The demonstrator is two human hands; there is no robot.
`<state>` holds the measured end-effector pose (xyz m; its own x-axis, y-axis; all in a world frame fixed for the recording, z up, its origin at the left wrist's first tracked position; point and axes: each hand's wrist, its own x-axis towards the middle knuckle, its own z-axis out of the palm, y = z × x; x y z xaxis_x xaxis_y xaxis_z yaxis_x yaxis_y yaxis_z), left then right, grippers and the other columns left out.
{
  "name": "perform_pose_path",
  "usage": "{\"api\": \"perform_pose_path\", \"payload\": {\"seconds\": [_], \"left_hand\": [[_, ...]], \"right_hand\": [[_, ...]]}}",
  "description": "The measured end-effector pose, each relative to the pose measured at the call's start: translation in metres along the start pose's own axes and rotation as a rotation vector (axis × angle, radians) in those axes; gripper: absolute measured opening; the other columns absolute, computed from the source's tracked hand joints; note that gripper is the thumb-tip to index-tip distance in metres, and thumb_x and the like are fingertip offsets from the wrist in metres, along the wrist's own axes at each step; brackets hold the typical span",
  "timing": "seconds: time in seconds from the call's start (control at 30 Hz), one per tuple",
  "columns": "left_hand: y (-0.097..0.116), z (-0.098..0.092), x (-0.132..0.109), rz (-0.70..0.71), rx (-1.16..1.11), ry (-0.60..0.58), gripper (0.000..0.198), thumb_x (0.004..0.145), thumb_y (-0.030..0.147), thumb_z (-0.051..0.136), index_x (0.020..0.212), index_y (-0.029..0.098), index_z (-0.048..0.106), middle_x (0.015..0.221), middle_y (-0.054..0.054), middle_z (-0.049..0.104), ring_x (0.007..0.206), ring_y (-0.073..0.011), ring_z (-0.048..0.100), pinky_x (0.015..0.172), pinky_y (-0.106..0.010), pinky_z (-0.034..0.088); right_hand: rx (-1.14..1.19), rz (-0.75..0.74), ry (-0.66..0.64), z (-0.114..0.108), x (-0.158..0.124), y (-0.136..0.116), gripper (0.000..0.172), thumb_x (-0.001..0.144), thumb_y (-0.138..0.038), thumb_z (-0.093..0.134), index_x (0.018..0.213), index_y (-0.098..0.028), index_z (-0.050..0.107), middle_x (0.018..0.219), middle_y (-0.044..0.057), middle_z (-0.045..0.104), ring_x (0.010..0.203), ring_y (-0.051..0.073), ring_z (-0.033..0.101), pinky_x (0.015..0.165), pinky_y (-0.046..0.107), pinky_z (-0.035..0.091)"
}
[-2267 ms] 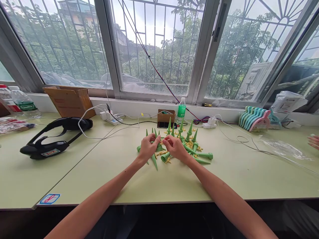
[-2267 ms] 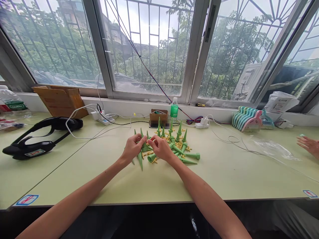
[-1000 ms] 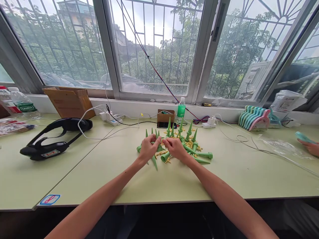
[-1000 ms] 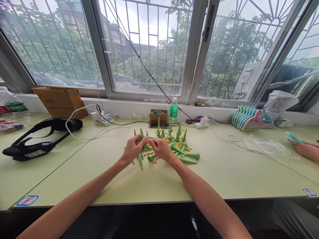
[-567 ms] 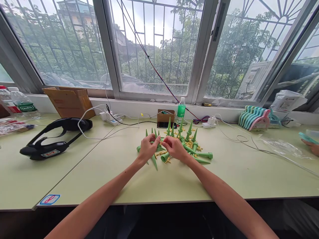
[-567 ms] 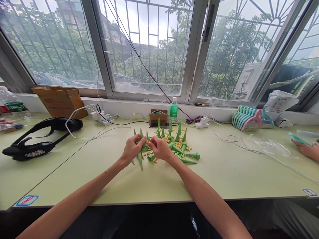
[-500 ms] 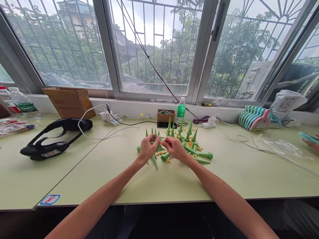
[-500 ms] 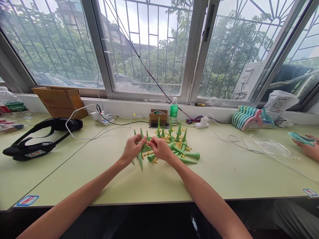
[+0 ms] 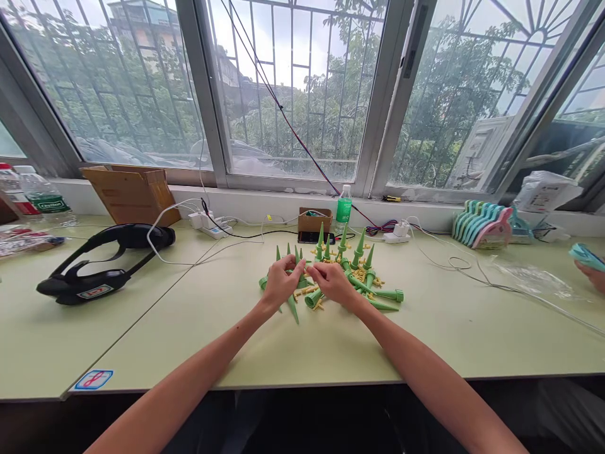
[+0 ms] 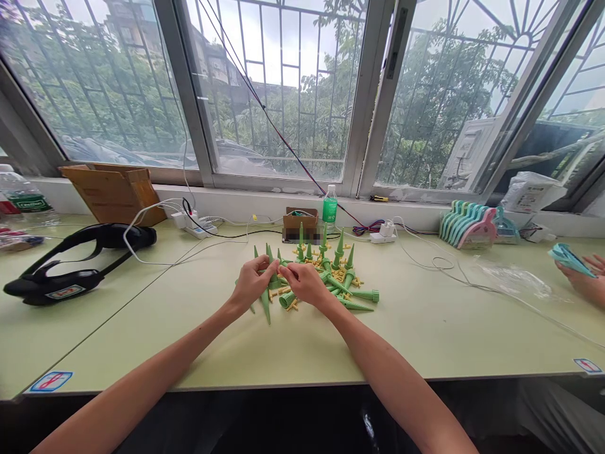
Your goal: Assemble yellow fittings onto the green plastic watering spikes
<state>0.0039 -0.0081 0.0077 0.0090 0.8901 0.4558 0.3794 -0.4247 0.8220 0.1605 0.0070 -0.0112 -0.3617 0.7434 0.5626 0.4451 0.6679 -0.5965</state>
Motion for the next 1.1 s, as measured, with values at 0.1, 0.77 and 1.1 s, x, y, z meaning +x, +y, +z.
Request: {"api": "perform_pose_path", "payload": {"seconds": [0.1,0.77,1.1], "left_hand": [[0.0005,-0.0001,0.0001,0.000,-0.015,0.012,0.039,0.080,0.047,0.055,0.059,0.018,0.038,0.055,0.005,0.037,0.051,-0.0082,0.032,0.046,-0.021,0.026],[0.0011,-0.0023,0.0006,0.007,-0.040,0.022,0.038,0.079,0.046,0.058,0.059,0.018,0.042,0.055,0.004,0.043,0.049,-0.0080,0.037,0.045,-0.021,0.027],[0.0013,-0.0035,0.0002,0.009,-0.089,-0.024,0.033,0.078,0.043,0.059,0.061,0.017,0.047,0.057,0.003,0.046,0.053,-0.0088,0.043,0.047,-0.020,0.031]], "right_hand": [[0.003,0.007,0.018,-0.0001,-0.0001,-0.0008,0.045,0.094,-0.045,0.037,0.059,-0.017,0.035,0.052,-0.004,0.033,0.051,0.008,0.028,0.051,0.023,0.023],[0.083,0.002,0.002,-0.0015,-0.0006,-0.0037,0.034,0.090,-0.039,0.044,0.064,-0.018,0.038,0.055,-0.005,0.037,0.052,0.008,0.029,0.051,0.022,0.024],[0.041,-0.020,0.014,-0.0017,-0.0003,-0.0021,0.040,0.092,-0.038,0.041,0.060,-0.018,0.029,0.052,-0.005,0.028,0.050,0.007,0.024,0.049,0.023,0.019]]}}
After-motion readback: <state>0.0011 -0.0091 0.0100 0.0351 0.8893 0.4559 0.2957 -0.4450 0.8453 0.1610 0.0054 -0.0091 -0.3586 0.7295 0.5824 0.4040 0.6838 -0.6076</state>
